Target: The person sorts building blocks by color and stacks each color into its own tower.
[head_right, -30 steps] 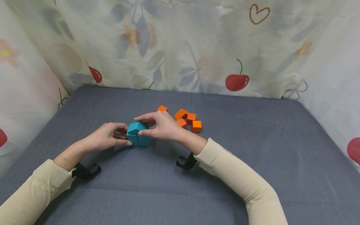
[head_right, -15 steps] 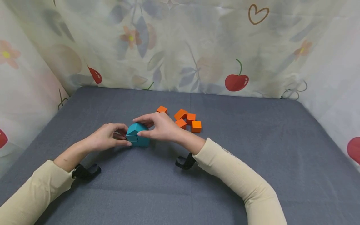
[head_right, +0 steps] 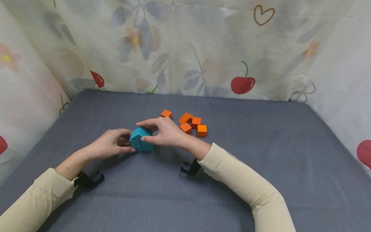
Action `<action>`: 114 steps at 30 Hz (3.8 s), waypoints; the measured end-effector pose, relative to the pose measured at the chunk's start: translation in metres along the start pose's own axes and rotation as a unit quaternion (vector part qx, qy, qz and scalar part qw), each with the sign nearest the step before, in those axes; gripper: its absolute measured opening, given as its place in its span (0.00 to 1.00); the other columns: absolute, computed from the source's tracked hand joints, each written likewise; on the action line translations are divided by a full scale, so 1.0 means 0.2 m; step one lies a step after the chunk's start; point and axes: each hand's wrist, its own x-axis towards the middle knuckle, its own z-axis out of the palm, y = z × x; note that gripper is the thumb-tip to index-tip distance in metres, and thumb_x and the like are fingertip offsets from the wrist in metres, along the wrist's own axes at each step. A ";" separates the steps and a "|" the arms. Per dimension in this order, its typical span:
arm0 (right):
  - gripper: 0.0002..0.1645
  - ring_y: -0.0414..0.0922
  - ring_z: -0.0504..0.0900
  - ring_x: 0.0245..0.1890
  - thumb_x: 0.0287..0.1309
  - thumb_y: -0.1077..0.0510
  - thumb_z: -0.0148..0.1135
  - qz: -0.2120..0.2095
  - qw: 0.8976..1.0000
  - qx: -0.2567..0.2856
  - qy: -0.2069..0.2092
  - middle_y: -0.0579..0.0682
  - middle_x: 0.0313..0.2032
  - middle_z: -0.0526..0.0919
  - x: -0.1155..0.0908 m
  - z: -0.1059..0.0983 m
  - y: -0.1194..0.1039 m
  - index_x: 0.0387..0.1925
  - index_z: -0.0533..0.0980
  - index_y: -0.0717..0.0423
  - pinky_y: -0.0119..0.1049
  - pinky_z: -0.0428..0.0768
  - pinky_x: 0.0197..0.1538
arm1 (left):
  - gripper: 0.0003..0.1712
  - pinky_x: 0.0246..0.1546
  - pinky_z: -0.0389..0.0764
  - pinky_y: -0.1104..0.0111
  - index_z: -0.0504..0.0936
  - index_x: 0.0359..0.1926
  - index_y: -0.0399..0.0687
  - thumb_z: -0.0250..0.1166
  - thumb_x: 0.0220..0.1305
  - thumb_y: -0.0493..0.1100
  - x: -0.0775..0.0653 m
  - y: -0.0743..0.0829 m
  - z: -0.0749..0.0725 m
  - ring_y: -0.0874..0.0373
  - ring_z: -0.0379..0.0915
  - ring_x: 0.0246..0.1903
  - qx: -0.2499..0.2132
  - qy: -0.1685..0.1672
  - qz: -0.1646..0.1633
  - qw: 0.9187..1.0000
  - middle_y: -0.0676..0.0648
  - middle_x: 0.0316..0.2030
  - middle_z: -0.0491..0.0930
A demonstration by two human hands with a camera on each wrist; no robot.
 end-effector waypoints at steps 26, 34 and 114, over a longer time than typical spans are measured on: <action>0.31 0.48 0.78 0.52 0.51 0.55 0.73 0.016 0.998 -0.023 0.056 0.52 0.56 0.80 -0.15 -0.09 0.12 0.58 0.75 0.57 0.38 0.78 0.57 | 0.47 0.61 0.69 0.49 0.63 0.66 0.37 0.73 0.53 0.54 0.04 0.20 0.04 0.43 0.62 0.61 0.087 0.107 0.009 0.990 0.38 0.61 0.66; 0.30 0.52 0.76 0.53 0.52 0.55 0.71 0.041 0.996 -0.046 0.069 0.52 0.54 0.79 -0.22 -0.16 0.14 0.58 0.75 0.55 0.41 0.76 0.59 | 0.49 0.63 0.65 0.47 0.62 0.67 0.41 0.74 0.51 0.55 0.06 0.30 0.05 0.42 0.55 0.65 0.098 0.100 0.008 0.990 0.40 0.65 0.61; 0.22 0.53 0.84 0.45 0.58 0.66 0.64 0.189 0.976 -0.061 0.088 0.60 0.50 0.82 -0.35 -0.19 0.28 0.55 0.77 0.62 0.42 0.85 0.46 | 0.22 0.55 0.76 0.58 0.71 0.59 0.34 0.60 0.65 0.34 0.48 0.53 0.46 0.45 0.69 0.50 -0.060 0.090 -0.120 0.987 0.37 0.51 0.73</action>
